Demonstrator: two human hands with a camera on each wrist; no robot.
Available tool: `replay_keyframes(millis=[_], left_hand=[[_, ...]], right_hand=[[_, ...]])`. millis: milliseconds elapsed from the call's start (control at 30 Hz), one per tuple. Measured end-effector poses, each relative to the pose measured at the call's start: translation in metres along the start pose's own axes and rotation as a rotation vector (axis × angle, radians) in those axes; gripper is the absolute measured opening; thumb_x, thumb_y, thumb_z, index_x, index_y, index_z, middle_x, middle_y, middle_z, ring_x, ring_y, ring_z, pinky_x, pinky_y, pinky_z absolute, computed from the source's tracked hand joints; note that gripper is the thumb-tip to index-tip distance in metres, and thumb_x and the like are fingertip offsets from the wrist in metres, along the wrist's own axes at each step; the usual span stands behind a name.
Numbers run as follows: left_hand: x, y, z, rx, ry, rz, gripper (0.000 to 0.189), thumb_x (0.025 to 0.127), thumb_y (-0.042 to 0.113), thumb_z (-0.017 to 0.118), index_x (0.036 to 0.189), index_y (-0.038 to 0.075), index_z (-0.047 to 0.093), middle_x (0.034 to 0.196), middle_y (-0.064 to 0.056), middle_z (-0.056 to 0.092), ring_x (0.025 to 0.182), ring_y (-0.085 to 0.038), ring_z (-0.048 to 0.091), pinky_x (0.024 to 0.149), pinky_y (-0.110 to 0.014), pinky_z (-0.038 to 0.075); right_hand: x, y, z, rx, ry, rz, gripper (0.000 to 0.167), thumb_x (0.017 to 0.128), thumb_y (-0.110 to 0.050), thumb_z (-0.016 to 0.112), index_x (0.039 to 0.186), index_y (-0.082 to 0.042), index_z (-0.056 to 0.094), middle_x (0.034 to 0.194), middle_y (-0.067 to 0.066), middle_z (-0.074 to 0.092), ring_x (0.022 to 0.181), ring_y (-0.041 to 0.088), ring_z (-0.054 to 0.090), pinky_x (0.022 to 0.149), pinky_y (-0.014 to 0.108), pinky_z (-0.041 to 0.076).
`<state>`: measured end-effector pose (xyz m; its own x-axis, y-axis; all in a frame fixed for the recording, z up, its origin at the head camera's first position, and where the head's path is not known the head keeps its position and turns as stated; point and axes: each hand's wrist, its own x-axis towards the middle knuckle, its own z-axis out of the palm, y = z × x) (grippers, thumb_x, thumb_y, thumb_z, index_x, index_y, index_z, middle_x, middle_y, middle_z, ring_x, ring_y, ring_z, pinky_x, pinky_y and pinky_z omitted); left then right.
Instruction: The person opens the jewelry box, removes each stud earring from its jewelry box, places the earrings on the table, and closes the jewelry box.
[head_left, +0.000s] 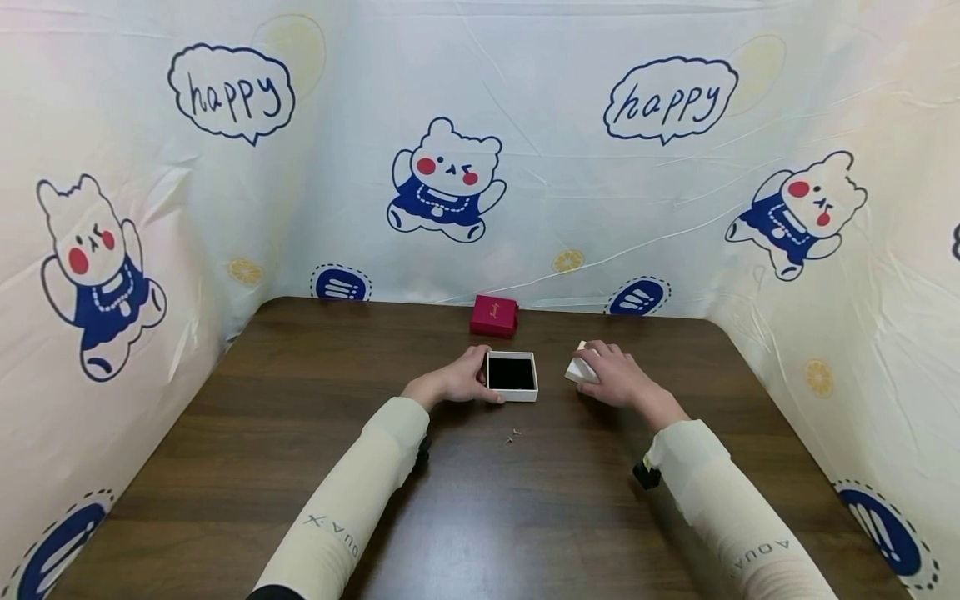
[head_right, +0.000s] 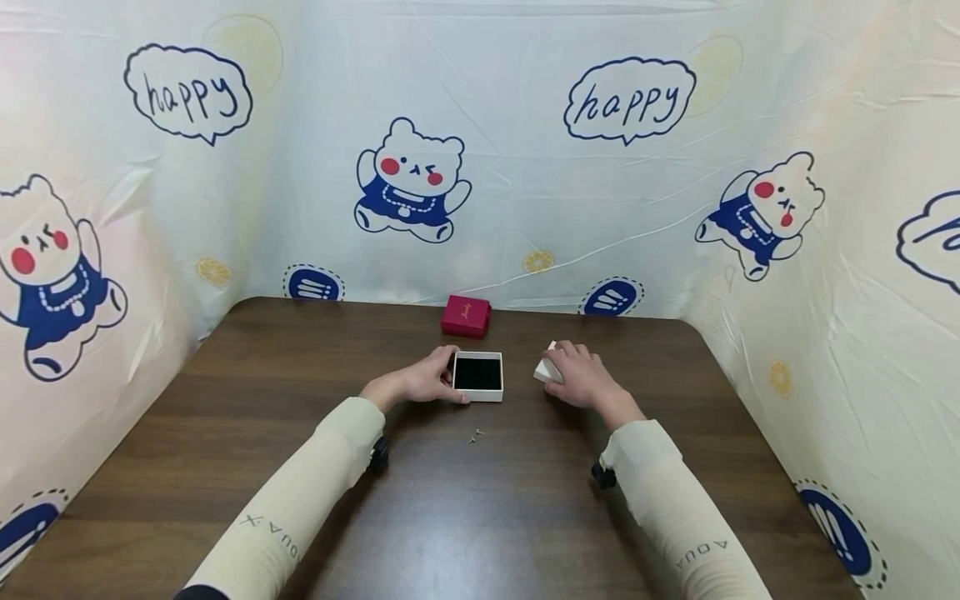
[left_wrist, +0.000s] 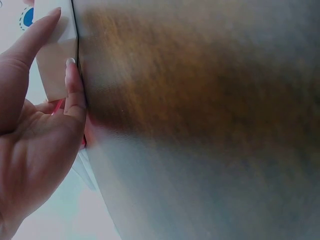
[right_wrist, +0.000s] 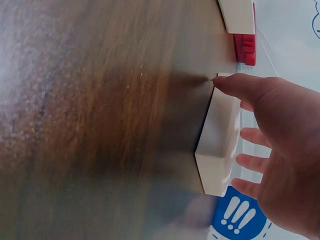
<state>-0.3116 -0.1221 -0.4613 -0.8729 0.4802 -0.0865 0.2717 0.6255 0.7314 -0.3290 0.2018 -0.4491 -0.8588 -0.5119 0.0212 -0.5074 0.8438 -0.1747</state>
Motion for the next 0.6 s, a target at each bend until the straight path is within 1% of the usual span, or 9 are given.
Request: replay_keyframes(millis=[167,400,600], left_hand=[[-0.001,0.000,0.000,-0.013,0.000,-0.006,0.074,0.083,0.028,0.086,0.136,0.001,0.042,0.120,-0.014,0.045,0.112,-0.024,0.045,0.097,-0.039,0.042],[0.001,-0.001,0.001,-0.002,-0.001,0.001,0.073,0.083,0.029,0.086,0.135,0.001,0.042,0.121,-0.014,0.045,0.111,-0.024,0.046,0.097,-0.038,0.043],[0.001,-0.002,0.000,0.007,-0.008,-0.003,0.071,0.083,0.029,0.086,0.133,0.003,0.042,0.122,-0.014,0.044,0.110,-0.024,0.046,0.095,-0.038,0.043]], right_hand=[[0.000,0.002,0.001,0.014,-0.016,0.019,0.060,0.094,-0.029,0.072,0.146,-0.008,0.053,0.151,0.026,0.042,0.133,0.048,0.041,0.103,0.069,0.035],[0.002,0.009,0.004,0.026,-0.023,0.048,0.066,0.094,-0.035,0.071,0.150,-0.008,0.047,0.153,0.027,0.038,0.134,0.051,0.039,0.103,0.072,0.033],[0.002,0.014,0.005,0.087,-0.051,0.092,0.073,0.095,-0.039,0.069,0.154,-0.006,0.041,0.156,0.027,0.033,0.137,0.051,0.035,0.104,0.074,0.033]])
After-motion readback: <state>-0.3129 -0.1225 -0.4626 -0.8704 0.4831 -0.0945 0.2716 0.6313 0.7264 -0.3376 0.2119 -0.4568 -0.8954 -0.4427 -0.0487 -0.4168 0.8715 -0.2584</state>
